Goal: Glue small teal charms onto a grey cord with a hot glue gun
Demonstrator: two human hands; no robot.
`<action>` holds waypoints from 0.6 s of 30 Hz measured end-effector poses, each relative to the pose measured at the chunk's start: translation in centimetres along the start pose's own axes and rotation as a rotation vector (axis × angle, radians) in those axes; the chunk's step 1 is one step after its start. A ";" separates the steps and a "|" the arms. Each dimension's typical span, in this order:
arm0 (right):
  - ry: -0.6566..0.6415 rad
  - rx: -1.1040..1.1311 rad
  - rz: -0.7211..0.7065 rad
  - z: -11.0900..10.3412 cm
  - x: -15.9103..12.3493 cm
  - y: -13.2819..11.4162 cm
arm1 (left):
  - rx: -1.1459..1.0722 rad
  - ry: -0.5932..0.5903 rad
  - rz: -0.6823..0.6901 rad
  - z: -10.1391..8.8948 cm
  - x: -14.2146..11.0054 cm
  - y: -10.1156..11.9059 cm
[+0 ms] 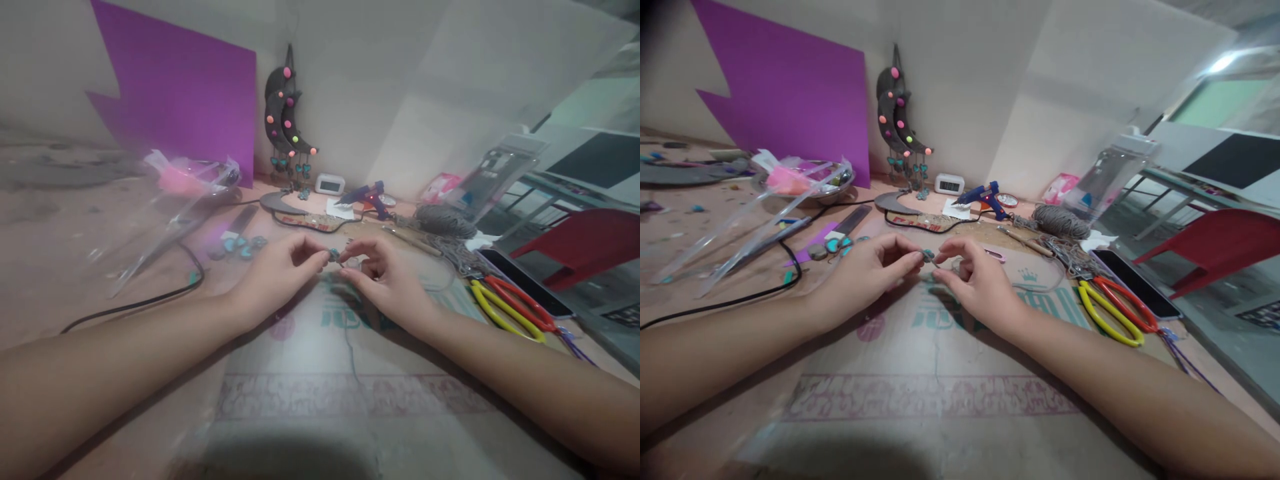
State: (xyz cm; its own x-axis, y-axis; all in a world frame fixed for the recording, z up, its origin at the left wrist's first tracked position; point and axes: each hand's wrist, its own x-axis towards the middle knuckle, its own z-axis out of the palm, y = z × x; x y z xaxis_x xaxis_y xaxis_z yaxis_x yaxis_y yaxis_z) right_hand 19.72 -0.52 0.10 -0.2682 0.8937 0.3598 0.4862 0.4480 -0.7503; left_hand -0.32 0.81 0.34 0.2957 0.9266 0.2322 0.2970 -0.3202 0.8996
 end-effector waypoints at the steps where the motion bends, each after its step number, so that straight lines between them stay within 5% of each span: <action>1: -0.030 0.079 0.062 0.1 0.0 0.0 | 0.009 0.006 -0.001 0.0 0.0 0.1; 7: -0.125 0.395 0.185 0.5 0.3 -0.1 | 0.028 0.017 0.011 0.0 0.0 0.2; 18: 0.074 -0.219 -0.168 -0.1 0.3 0.4 | -0.018 0.007 -0.015 0.1 -0.2 0.4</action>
State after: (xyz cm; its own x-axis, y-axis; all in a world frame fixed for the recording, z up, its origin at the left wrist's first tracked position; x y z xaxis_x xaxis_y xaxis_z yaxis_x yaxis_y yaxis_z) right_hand 19.93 -0.05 -0.05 -0.3028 0.8024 0.5143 0.6104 0.5777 -0.5419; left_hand -0.18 0.47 0.61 0.2848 0.9326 0.2215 0.2848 -0.3030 0.9094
